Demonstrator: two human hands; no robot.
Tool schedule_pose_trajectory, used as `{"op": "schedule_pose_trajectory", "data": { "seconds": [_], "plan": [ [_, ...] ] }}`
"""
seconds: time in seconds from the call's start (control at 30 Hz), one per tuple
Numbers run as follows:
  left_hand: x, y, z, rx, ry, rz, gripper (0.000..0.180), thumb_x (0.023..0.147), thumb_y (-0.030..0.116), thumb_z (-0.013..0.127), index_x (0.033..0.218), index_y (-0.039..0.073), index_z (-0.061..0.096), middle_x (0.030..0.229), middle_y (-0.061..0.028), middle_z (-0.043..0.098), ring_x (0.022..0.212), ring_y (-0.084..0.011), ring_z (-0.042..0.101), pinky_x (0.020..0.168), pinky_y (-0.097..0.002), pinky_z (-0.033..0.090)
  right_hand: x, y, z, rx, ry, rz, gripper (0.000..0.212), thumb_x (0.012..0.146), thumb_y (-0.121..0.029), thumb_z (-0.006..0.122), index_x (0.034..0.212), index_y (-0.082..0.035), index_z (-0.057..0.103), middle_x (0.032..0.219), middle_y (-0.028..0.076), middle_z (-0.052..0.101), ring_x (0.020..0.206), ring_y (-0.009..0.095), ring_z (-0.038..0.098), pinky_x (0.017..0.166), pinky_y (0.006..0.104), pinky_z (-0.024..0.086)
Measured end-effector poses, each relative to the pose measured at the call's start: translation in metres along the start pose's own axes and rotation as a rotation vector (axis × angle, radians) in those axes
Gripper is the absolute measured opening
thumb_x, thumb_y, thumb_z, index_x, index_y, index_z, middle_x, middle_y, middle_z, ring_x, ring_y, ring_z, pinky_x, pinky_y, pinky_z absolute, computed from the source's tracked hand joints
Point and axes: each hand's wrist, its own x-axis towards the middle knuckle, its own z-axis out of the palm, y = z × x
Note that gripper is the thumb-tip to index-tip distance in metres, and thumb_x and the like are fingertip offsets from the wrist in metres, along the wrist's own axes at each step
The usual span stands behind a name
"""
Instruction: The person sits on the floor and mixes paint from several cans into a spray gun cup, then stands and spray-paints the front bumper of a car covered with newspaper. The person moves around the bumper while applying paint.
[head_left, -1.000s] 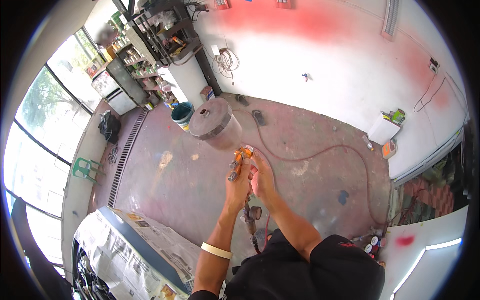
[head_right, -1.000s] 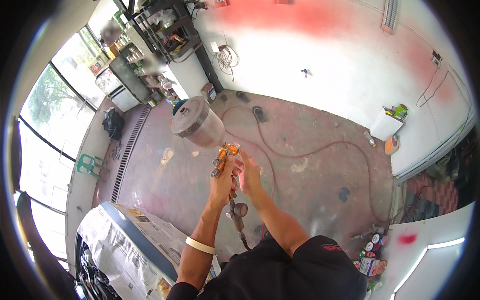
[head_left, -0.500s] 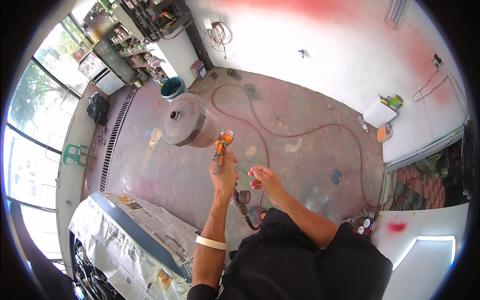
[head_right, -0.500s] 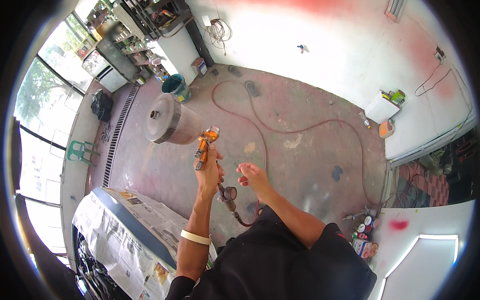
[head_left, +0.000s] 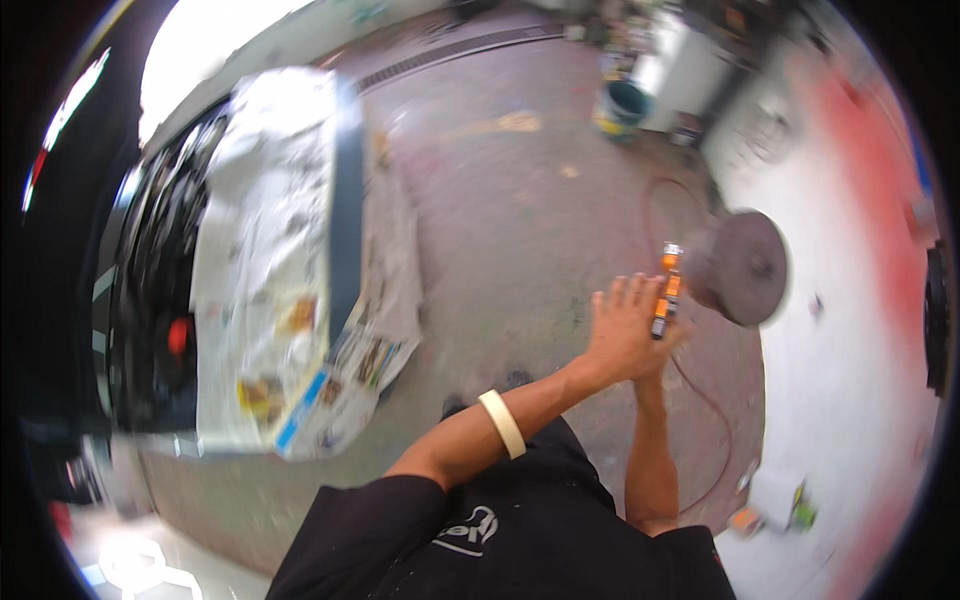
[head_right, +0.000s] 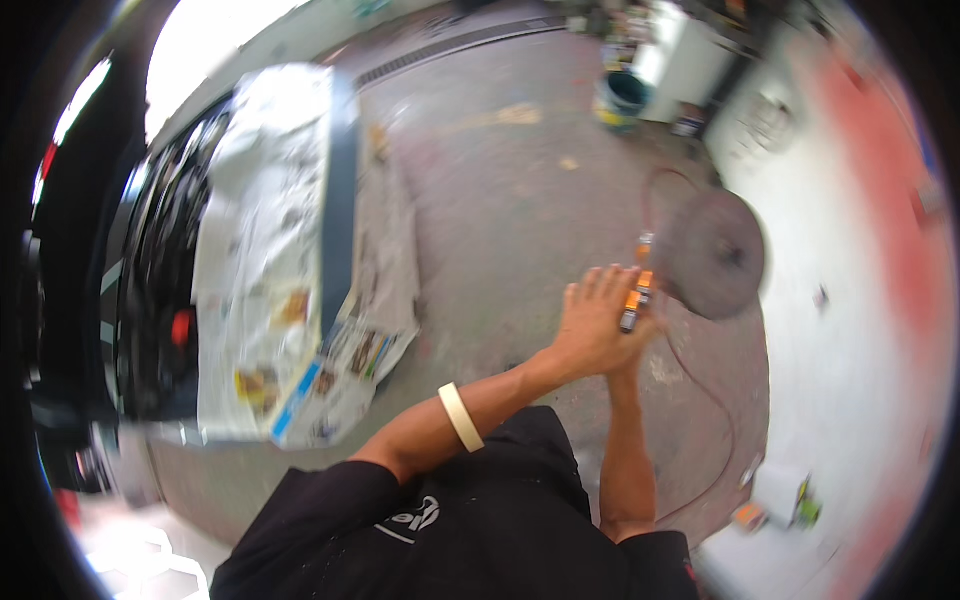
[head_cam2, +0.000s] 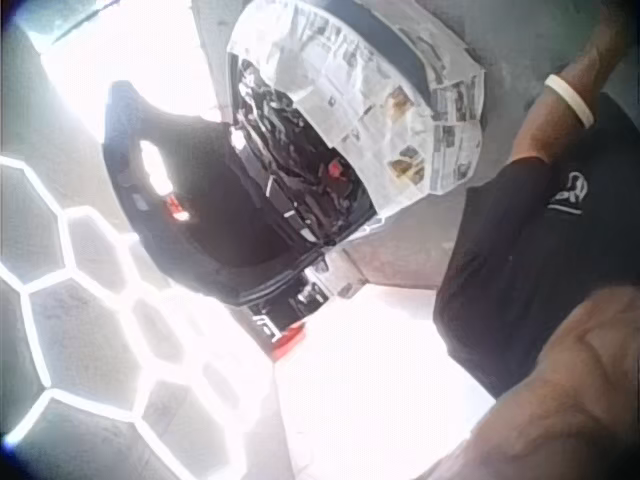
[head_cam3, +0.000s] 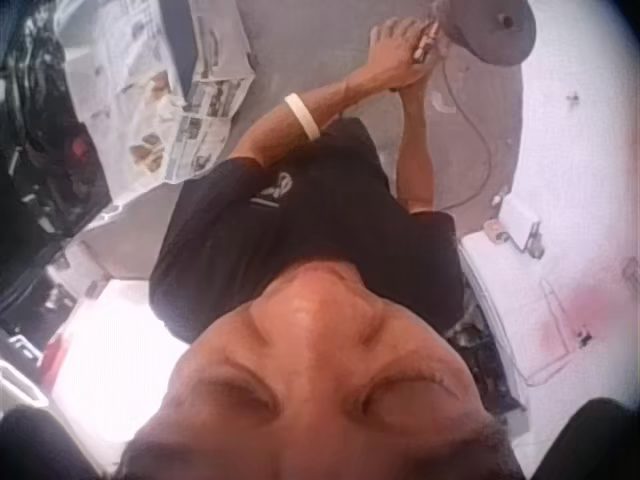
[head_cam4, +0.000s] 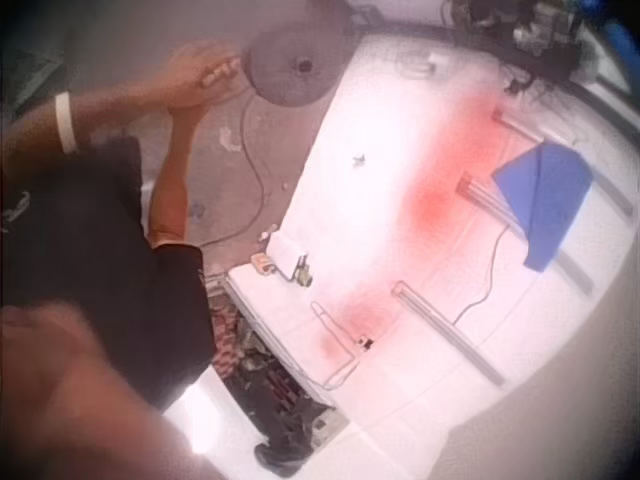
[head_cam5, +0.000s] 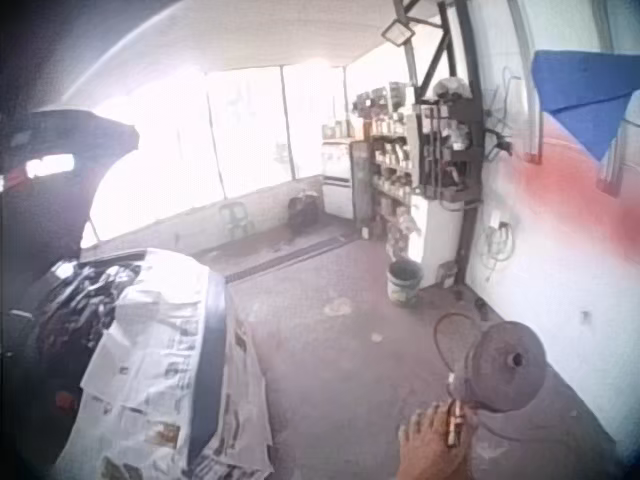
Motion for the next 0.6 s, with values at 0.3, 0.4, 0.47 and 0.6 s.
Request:
{"op": "schedule_pose_trajectory", "data": {
  "seconds": [0.3,0.4,0.47,0.6],
  "plan": [
    [-0.198,-0.174,-0.078,-0.461,0.043,-0.599,0.088,0.098,0.056,0.077,0.159,-0.003,0.053,0.158,-0.0296,0.06,0.146,-0.0448,0.058,0.122,-0.0473,0.046,0.03,0.014,0.15,-0.123,-0.304,0.314,0.063,0.115,-0.063,0.052,0.136,-0.005,0.064,0.103,0.004,0.067,0.054,0.002,0.047,0.046,0.0224,0.036],
    [-0.304,-0.224,-0.058,-0.349,0.075,-0.944,0.074,0.103,0.05,0.074,0.154,-0.001,0.06,0.15,-0.0279,0.066,0.141,-0.0443,0.062,0.118,-0.0499,0.049,0.012,0.036,0.194,-0.28,-0.506,0.374,0.06,0.112,-0.067,0.054,0.122,-0.008,0.063,0.095,0.002,0.064,0.051,0.003,0.043,0.046,0.0226,0.037],
    [-0.385,-0.248,0.0,-0.218,0.159,-1.147,0.071,0.099,0.051,0.074,0.147,-0.001,0.063,0.139,-0.0282,0.071,0.129,-0.0455,0.069,0.109,-0.0533,0.053,-0.006,0.049,0.221,-0.303,-0.62,0.39,0.058,0.114,-0.059,0.059,0.117,-0.003,0.07,0.09,0.002,0.065,0.056,0.004,0.048,0.048,0.024,0.036],
    [-0.473,-0.251,0.071,-0.267,0.051,-1.38,0.08,0.1,0.057,0.071,0.158,0.004,0.057,0.159,-0.0258,0.058,0.148,-0.0466,0.053,0.124,-0.0556,0.043,-0.033,0.086,0.266,-0.37,-0.726,0.412,0.056,0.111,-0.057,0.065,0.117,-0.002,0.072,0.089,0.002,0.067,0.059,0.003,0.048,0.051,0.0243,0.037]
  ]
}}
